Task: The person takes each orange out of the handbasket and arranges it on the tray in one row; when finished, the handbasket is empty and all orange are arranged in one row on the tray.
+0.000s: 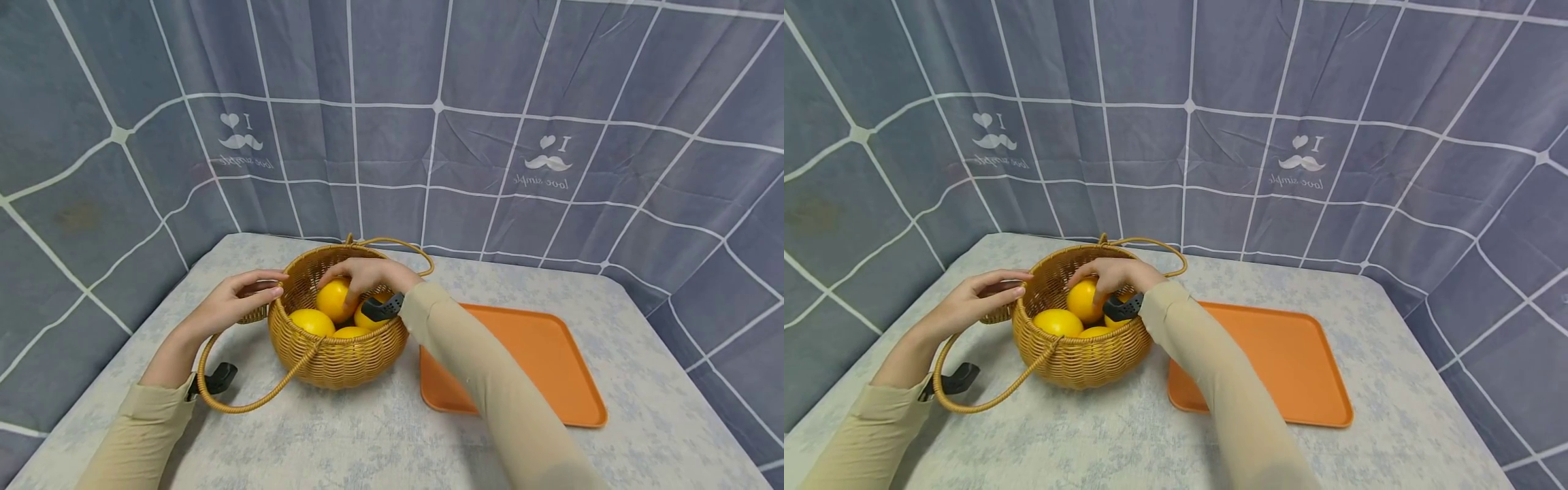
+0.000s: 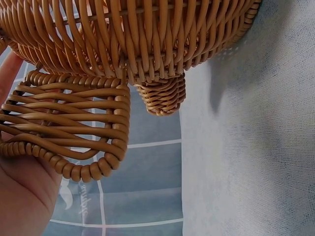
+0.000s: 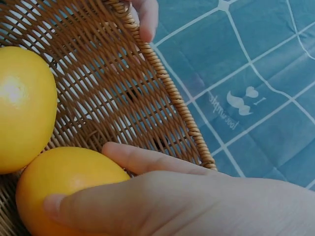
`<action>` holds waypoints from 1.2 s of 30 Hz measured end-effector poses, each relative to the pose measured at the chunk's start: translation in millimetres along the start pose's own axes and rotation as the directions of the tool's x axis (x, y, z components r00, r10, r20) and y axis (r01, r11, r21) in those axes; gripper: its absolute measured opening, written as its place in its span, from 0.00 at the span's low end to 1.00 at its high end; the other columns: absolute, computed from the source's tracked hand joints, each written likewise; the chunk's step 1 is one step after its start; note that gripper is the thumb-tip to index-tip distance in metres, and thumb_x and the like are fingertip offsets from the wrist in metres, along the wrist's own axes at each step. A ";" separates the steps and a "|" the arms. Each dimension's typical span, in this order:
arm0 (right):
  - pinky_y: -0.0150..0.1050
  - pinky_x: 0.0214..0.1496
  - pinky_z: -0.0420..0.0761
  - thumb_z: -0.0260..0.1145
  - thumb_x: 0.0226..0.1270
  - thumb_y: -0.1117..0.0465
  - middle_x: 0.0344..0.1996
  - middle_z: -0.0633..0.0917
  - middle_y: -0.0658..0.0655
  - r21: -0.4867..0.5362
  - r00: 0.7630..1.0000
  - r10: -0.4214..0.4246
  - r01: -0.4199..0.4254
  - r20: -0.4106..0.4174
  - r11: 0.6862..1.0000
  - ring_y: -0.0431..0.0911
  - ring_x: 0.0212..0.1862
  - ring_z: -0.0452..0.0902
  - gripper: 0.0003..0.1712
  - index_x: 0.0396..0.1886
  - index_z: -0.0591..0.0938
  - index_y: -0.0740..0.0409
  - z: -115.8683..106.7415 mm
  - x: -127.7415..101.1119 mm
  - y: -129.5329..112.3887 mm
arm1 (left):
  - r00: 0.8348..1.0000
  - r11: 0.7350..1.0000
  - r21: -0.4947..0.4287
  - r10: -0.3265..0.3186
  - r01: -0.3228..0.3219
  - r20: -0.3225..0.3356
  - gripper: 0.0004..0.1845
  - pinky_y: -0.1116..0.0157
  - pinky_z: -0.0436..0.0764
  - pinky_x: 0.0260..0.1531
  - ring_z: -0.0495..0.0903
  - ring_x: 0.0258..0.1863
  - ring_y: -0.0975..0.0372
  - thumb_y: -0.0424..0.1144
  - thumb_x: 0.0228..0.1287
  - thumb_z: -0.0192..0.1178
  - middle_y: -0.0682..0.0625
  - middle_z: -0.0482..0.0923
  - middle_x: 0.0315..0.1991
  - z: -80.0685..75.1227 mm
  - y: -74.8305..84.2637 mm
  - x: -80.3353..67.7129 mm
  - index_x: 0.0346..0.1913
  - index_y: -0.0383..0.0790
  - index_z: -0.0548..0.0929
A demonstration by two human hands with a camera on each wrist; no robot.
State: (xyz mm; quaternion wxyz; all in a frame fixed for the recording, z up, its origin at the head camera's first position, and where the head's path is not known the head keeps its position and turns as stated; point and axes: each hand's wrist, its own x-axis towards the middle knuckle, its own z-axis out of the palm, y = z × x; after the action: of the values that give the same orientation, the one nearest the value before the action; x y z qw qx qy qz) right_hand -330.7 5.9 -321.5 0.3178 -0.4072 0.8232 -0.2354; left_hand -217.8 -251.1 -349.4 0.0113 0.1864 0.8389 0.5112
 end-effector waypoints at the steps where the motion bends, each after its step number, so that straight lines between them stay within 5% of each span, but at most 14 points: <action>1: 0.34 0.48 0.75 0.70 0.53 0.70 0.58 0.72 0.52 0.002 1.000 0.000 0.000 0.004 1.000 0.45 0.49 0.71 0.36 0.64 0.73 0.50 -0.2 0.0 -0.5 | 1.000 1.000 0.002 -0.001 0.001 -0.001 0.23 0.61 0.80 0.43 0.75 0.51 0.68 0.46 0.69 0.55 0.44 0.70 0.61 -0.3 0.2 0.0 0.62 0.40 0.73; 29: 0.33 0.49 0.75 0.71 0.52 0.71 0.58 0.71 0.52 -0.041 0.999 -0.041 0.041 0.016 0.998 0.44 0.51 0.70 0.34 0.61 0.74 0.52 -5.2 -2.7 -7.3 | 1.000 1.000 -0.011 0.015 -0.016 -0.012 0.22 0.66 0.79 0.43 0.74 0.51 0.69 0.44 0.69 0.55 0.42 0.71 0.60 -0.7 3.9 1.1 0.62 0.37 0.73; 36: 0.32 0.52 0.71 0.73 0.52 0.69 0.60 0.70 0.49 -0.108 0.992 -0.104 0.097 -0.068 0.989 0.42 0.54 0.67 0.33 0.59 0.75 0.49 -9.1 -9.8 -15.8 | 1.000 1.000 -0.028 0.007 -0.007 -0.001 0.22 0.63 0.80 0.42 0.75 0.50 0.68 0.44 0.69 0.56 0.42 0.70 0.61 0.3 3.6 0.8 0.62 0.37 0.73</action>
State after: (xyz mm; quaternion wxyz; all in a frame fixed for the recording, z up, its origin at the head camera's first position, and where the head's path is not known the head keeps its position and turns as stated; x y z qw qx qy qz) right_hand -324.4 6.2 -301.7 0.2534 -0.4554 0.8239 -0.2225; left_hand -217.4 -249.1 -346.3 0.0117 0.1889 0.8311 0.5229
